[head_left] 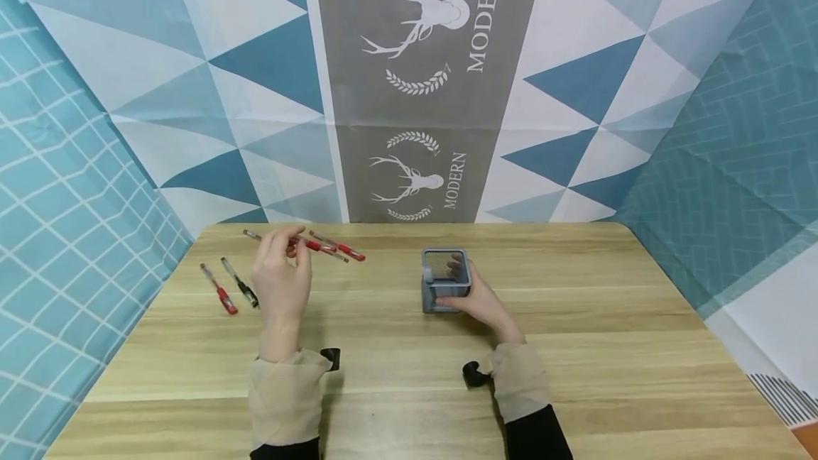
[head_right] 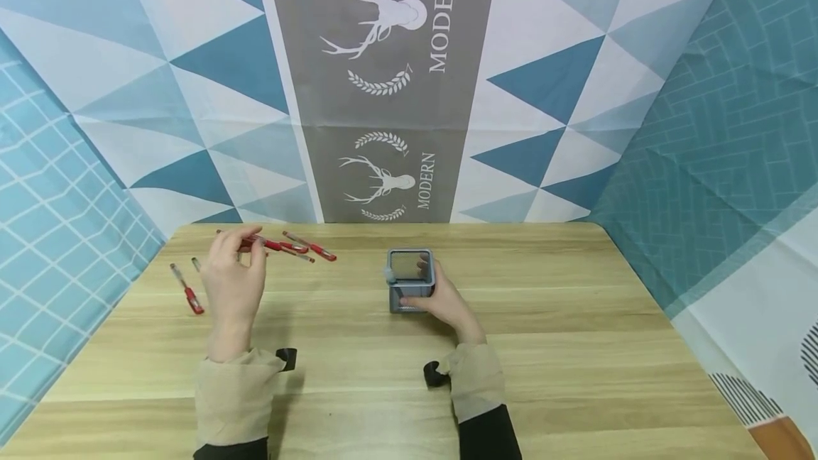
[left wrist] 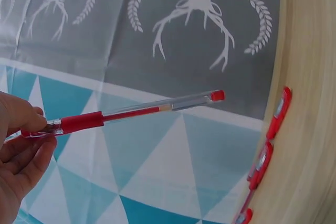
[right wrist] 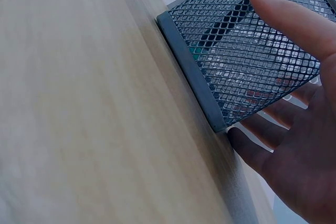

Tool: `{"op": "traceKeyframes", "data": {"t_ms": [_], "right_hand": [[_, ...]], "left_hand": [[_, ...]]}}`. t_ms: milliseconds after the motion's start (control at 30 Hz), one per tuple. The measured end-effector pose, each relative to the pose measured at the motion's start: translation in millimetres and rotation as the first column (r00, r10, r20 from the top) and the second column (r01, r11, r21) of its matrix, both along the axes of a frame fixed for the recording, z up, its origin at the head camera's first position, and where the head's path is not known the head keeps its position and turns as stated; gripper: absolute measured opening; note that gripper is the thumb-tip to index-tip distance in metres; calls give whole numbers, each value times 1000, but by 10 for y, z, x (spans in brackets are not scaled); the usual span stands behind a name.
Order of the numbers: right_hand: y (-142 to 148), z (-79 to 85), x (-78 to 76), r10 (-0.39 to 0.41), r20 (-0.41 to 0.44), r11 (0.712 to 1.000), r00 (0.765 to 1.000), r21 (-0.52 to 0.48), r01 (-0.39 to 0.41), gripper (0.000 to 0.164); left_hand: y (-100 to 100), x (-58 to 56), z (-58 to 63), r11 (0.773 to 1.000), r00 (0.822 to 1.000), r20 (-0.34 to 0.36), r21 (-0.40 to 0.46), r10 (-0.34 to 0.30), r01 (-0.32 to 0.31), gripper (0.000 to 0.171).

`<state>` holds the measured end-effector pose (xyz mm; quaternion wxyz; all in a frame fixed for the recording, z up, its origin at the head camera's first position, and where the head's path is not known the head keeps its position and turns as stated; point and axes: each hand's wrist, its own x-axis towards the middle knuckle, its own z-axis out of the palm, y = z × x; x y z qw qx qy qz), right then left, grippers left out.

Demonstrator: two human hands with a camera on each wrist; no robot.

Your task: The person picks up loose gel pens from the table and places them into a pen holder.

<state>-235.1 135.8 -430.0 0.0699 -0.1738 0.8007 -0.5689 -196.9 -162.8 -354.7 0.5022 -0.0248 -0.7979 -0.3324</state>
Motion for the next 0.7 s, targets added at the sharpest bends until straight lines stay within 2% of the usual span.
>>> {"op": "traceKeyframes", "data": {"t_ms": [233, 500, 700], "right_hand": [[-4, 12, -11, -1, 0, 1000, 1000, -14, 1, 90], [-6, 14, 0, 1, -5, 1000, 1000, -13, -1, 89], [-6, 11, 5, -2, 7, 1000, 1000, -11, 2, 89]], "left_hand": [[100, 33, 75, 997, 998, -20, -49, -54, 53, 17], [183, 67, 122, 994, 994, -32, -56, -101, 99, 16], [257, 86, 156, 992, 993, -44, -62, -114, 111, 15]]}}
